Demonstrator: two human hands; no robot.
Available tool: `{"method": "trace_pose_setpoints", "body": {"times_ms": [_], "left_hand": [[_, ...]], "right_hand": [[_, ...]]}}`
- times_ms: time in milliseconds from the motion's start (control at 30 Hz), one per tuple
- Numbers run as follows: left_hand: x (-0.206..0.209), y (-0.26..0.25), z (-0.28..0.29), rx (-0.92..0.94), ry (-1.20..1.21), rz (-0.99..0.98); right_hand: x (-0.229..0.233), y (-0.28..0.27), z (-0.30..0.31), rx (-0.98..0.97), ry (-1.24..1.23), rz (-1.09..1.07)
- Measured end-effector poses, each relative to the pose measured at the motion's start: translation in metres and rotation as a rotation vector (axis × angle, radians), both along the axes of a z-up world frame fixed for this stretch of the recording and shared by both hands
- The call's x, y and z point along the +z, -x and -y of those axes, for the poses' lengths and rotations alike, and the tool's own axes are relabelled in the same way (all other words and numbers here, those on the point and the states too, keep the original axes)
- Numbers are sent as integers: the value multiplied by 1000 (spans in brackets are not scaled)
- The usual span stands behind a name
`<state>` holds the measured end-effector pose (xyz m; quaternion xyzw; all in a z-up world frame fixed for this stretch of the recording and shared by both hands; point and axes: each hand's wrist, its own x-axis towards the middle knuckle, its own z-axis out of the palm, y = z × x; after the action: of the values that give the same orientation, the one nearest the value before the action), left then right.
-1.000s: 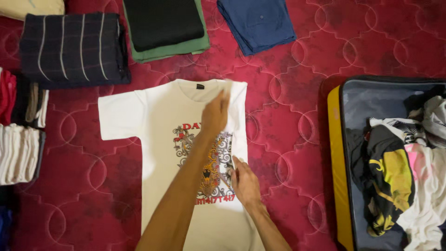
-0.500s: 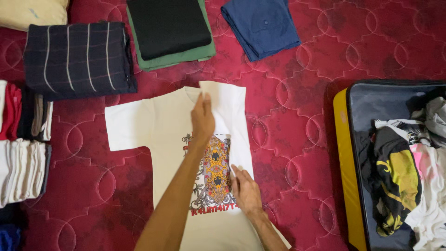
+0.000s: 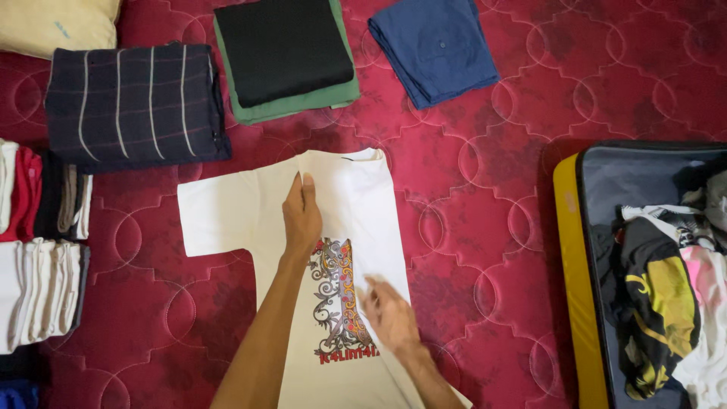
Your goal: The person folds shirts by hand on a bed and places them into a suitcase.
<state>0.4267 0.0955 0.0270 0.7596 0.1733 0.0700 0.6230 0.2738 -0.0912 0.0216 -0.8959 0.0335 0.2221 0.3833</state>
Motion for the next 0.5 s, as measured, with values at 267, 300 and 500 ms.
{"method": "trace_pose_setpoints", "body": {"times_ms": [267,300,500], "left_hand": [[1,8,2,-76,-12,-45],[-3,7,3,-89,-40,-16],[-9,12,8,-173,-76,-17]], "right_hand": [[-29,-140,26,-23,124,426],[-30,-159,29,9,168,417],[-37,-238,32,226,169,428]]}}
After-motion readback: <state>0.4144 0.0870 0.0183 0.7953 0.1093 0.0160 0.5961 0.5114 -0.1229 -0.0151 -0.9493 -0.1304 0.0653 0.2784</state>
